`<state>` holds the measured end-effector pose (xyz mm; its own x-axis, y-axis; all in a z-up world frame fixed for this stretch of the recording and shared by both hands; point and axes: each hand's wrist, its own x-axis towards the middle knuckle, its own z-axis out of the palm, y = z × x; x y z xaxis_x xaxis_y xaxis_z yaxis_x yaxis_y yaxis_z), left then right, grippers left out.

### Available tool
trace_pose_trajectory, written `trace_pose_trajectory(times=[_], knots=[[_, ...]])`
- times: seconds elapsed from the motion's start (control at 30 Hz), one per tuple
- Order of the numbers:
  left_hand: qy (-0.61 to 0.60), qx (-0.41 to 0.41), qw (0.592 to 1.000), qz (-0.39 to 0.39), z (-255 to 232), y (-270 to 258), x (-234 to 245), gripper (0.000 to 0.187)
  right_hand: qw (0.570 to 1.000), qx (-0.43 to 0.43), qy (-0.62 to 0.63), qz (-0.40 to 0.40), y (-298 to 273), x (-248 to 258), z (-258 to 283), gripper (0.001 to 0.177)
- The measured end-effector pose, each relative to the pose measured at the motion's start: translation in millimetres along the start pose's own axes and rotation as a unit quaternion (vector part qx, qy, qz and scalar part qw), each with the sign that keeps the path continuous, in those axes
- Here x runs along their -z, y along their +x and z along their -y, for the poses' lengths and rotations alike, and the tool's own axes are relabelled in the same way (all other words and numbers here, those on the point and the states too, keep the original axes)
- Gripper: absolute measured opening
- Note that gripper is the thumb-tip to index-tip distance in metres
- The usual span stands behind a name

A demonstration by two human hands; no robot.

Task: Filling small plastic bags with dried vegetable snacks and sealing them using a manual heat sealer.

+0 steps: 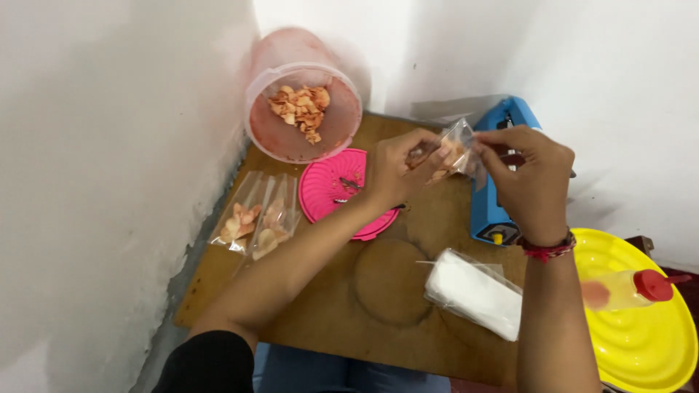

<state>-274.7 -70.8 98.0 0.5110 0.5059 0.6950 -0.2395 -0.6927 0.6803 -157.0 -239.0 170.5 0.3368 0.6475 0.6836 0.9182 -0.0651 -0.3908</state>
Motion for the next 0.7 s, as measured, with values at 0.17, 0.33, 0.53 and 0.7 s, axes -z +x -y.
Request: trace_pose_trajectory(times=[0.17,0.33,0.53,0.7], knots=[[-0.053,0.016,0.998,-0.03,8.5,-31.9,28.1,0.014,0.997,-0.065,0.029,0.017,-6.4,-14.3,3.5,0.009],[-0.068,0.057,0.995,-0.037,21.3,-52.2,45.4,0.013,0.985,-0.121,0.088,0.085,-4.2,-17.5,37.8,0.012],[-0.087,0.023,0.995,-0.048,26.2,-56.9,54.6,0.016,0.974,-0.169,0.096,0.12,-1.7,-20.2,52.0,0.012],[-0.106,0.039,0.992,-0.058,40.1,-67.4,55.3,0.014,0.964,-0.195,0.118,0.134,-1.4,-26.3,54.6,0.012]])
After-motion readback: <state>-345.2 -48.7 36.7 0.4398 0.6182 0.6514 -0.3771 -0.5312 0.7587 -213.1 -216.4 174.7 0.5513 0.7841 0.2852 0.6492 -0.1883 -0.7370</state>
